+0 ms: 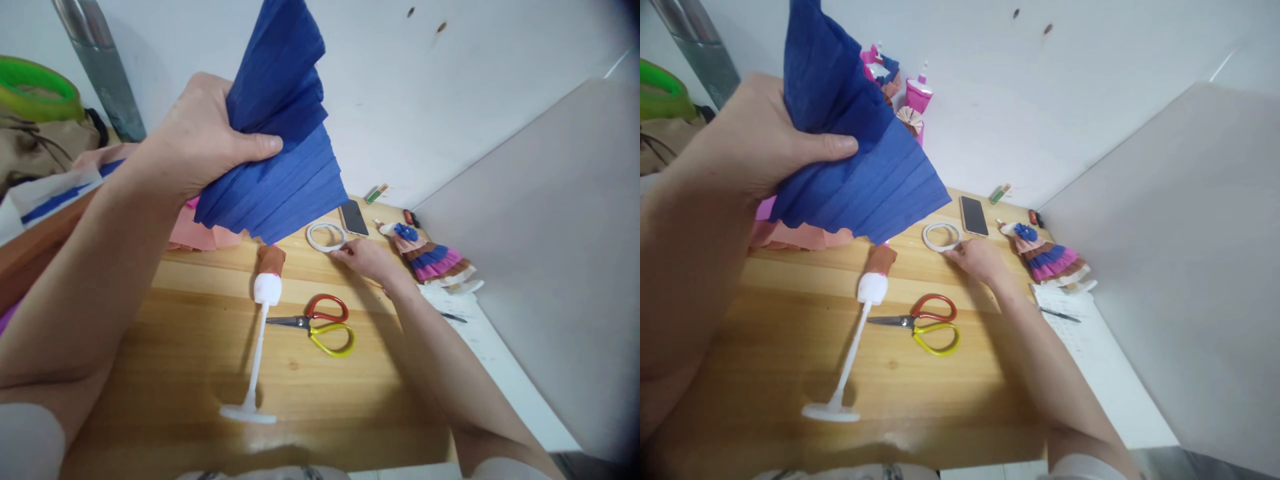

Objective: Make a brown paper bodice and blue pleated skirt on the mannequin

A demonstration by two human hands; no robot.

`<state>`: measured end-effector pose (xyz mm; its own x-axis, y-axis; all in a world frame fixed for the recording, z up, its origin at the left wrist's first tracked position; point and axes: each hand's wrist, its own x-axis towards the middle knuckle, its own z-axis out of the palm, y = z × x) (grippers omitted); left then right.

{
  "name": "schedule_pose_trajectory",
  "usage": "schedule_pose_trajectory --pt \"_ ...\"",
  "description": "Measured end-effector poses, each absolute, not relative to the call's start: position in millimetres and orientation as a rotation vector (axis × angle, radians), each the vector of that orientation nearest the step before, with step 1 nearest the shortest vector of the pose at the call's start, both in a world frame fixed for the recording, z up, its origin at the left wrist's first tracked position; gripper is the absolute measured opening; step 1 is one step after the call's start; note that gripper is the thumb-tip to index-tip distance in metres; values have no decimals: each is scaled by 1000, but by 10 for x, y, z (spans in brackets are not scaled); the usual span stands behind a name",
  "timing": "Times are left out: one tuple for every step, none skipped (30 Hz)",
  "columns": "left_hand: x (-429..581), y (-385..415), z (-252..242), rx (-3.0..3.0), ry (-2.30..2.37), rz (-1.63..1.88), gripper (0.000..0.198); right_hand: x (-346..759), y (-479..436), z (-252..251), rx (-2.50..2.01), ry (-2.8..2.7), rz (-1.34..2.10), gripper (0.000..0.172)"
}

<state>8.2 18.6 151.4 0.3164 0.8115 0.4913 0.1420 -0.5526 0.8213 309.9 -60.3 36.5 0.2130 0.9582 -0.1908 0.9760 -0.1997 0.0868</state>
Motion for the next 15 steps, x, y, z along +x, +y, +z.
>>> schedule_pose_trajectory --pt "82 183 1518 1917 862 1255 22 3085 -599 362 2315 1843 -114 50" --pt "82 180 1523 1923 883 1252 23 3074 -597 360 2331 1834 -92 49" --pt "83 178 1526 1922 895 1254 23 3065 -597 359 2341 1831 -74 48" --pt "83 178 1528 1916 903 1257 24 3058 -599 357 2346 1832 -59 47" --pt "81 182 1529 1914 908 1257 25 3055 -603 354 2348 1835 -49 45" --pt "77 190 1528 1920 916 1254 27 3054 -610 349 2347 1842 -44 44" --pt "68 203 1529 1937 932 1243 28 3056 -620 342 2347 1853 -41 43" --pt "56 219 1532 1977 956 1218 29 3061 -634 333 2348 1869 -37 41" --pt "40 236 1537 2059 987 1143 30 3068 -650 322 2353 1888 -31 39" --pt "22 252 1547 2179 1014 1016 32 3077 -669 310 2359 1906 -25 36" --pt "5 264 1560 2319 1013 841 32 3087 -689 300 2366 1921 -18 33" --pt "-9 268 1575 2452 979 636 31 3098 -711 292 2375 1943 -10 30" --pt "-17 264 1591 2554 921 434 29 3107 -732 291 2387 1981 1 28" --pt "-17 251 1603 2609 845 279 28 3113 -752 298 2399 2035 20 25" --pt "-8 230 1610 2612 778 217 25 3114 -769 316 2413 2103 53 23"
